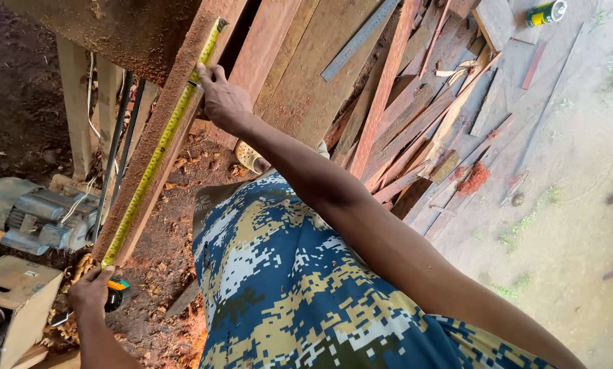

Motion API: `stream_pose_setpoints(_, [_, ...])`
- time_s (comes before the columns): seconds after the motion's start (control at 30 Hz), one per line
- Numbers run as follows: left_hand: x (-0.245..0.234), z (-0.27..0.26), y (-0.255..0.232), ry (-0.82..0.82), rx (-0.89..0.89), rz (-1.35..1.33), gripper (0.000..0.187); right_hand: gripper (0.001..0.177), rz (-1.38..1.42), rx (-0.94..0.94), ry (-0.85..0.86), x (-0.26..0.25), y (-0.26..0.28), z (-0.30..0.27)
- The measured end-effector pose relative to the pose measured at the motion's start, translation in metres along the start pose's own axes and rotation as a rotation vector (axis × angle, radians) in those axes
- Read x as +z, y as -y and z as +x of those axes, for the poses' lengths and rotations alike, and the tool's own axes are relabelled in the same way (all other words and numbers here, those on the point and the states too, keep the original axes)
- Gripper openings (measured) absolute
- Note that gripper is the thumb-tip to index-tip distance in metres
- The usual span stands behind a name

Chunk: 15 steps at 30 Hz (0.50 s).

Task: The recorder measures a piece of lumber with a tape measure and a try square, then saws it with a handsaw.

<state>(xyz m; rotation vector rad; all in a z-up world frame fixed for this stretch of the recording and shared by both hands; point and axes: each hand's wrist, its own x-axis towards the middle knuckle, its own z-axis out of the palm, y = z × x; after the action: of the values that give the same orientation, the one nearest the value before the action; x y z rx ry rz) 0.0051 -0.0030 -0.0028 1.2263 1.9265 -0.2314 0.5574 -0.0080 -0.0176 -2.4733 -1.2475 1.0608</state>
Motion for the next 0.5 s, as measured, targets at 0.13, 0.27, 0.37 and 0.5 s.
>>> stream_pose_setpoints(0.13, [0.0,-0.007,-0.013,-0.017,-0.106,0.1,0.037,0.049,-0.121,-0.049,-0.111,0.037,-0.016,0.027])
stream_pose_setpoints(0.27, [-0.001,-0.013,-0.015,-0.067,-0.079,0.118,0.036,0.058,-0.139,-0.123,-0.227,0.071,-0.025,0.043])
stream_pose_setpoints(0.37, [-0.002,-0.015,-0.019,-0.057,-0.111,0.129,0.032,0.055,-0.086,-0.112,-0.19,0.06,-0.019,0.037])
stream_pose_setpoints(0.5, [0.002,0.004,0.006,-0.078,-0.091,0.043,0.034,0.052,0.006,-0.045,-0.035,0.024,-0.001,0.017])
